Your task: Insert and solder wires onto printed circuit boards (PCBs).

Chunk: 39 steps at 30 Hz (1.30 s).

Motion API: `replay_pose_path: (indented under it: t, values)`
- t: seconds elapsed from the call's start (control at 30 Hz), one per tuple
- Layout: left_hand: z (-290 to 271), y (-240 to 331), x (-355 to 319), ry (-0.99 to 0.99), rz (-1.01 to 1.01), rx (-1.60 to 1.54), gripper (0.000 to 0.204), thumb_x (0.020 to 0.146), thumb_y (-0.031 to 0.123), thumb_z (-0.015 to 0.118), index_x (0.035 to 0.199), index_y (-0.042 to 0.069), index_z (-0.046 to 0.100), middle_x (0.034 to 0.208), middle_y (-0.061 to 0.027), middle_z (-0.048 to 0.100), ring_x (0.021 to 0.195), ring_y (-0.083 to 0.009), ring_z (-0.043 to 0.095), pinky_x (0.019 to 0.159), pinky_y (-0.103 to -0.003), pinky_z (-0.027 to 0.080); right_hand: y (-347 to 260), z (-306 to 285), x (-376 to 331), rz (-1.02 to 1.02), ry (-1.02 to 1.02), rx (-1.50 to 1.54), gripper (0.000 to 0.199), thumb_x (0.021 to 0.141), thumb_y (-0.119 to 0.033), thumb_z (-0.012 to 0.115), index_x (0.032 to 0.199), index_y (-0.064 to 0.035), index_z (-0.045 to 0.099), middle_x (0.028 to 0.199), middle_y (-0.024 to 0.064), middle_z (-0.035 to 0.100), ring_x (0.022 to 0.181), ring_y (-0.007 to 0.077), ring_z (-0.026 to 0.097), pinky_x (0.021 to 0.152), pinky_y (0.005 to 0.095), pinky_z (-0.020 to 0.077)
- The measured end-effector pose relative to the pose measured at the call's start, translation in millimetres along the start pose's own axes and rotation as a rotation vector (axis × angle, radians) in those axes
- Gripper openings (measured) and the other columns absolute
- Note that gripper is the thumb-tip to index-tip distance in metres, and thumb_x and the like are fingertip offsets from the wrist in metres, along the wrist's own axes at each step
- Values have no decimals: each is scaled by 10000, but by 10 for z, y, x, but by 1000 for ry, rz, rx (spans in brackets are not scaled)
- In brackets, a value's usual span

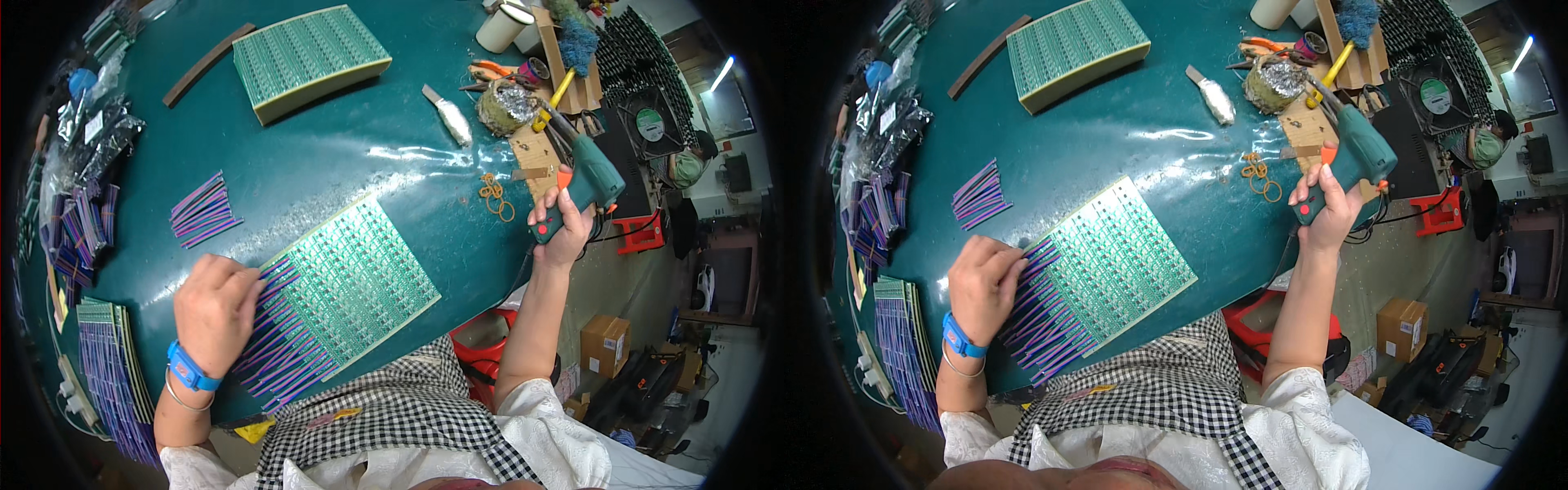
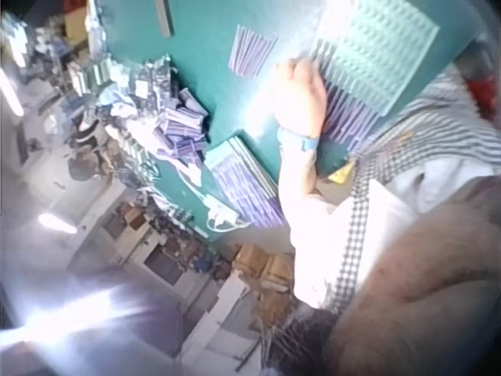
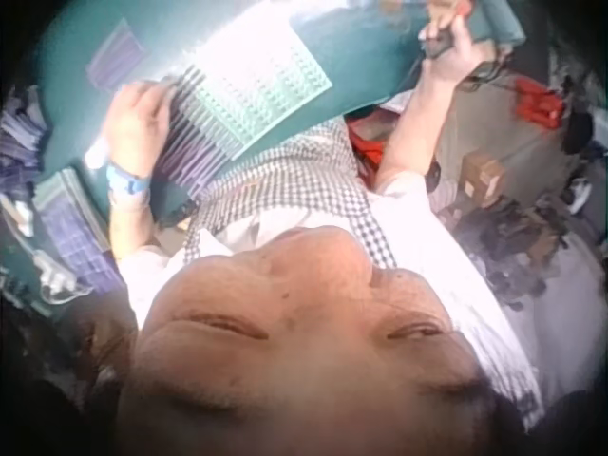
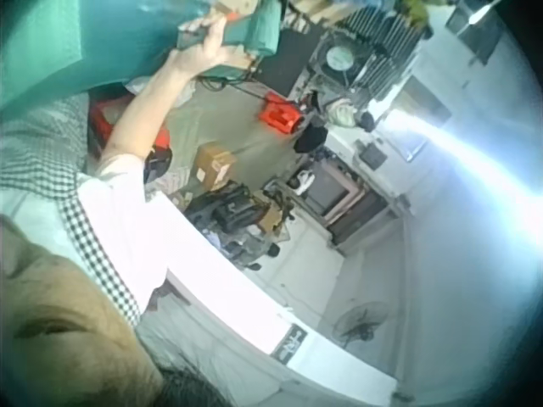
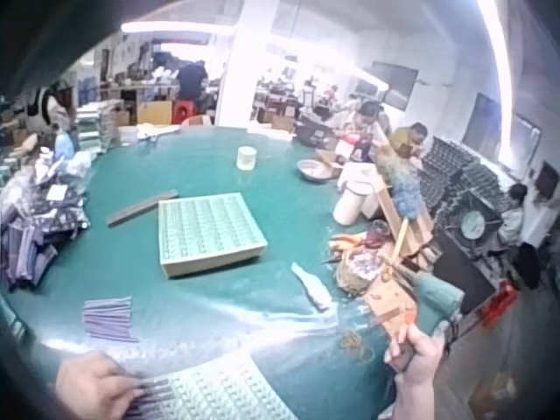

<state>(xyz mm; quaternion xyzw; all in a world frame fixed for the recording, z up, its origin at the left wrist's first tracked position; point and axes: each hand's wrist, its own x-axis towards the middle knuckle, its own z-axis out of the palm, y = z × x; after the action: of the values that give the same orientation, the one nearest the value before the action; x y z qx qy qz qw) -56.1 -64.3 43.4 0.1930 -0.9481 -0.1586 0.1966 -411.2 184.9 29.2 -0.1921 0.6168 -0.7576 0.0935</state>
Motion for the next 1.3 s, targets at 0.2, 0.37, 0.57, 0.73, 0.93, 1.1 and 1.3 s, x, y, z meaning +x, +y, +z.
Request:
replay_pose_path:
  t: [0.2,0.37,0.57,0.73,0.93,1.1,1.3]
  values:
    - [-244,-555,-23,-42,-149,192,76,803,35,741,845,12,682,879,-130,653,863,-350,625,761,-430,514,-157,-31,-212,-30,65,22,410,932,-95,622,1290,84,532,743,77,579,556,163,552,503,307,486]
    - [-108,-825,102,11,-157,144,75,808,66,747,864,42,703,901,-122,654,895,-338,630,794,-431,522,-575,-155,-501,-230,-128,-393,502,916,2,617,1387,120,494,809,99,637,562,117,528,521,255,445]
    - [175,-888,139,60,-156,38,99,808,102,773,860,54,704,893,-97,649,898,-320,628,787,-418,520,-713,-3,-797,-294,-371,-441,594,908,-49,631,1434,142,432,789,62,590,604,93,505,573,214,381]
    - [312,-903,154,116,-98,26,125,812,108,779,882,50,694,896,-95,642,889,-319,624,788,-410,516,-357,220,-1061,41,-506,-100,653,855,-91,709,1384,155,415,749,100,563,541,145,542,501,256,463]
    - [253,-726,212,236,47,133,121,830,60,760,902,19,671,857,-105,659,845,-302,644,744,-401,533,-135,305,-1400,229,-529,7,696,837,-115,747,1374,161,401,752,111,549,545,166,559,488,286,525]
    - [227,-555,158,239,-35,-107,198,819,18,776,1007,12,716,838,-114,691,733,-287,676,653,-336,547,-111,250,-1475,384,-600,62,699,843,-118,760,1368,169,400,780,122,561,553,180,572,480,300,533]
    - [242,-649,120,255,-50,-99,217,797,-7,779,1009,34,756,901,-89,703,815,-275,676,704,-347,547,-65,245,-1528,429,-595,66,709,844,-129,771,1372,166,401,798,118,568,558,180,576,478,304,534]
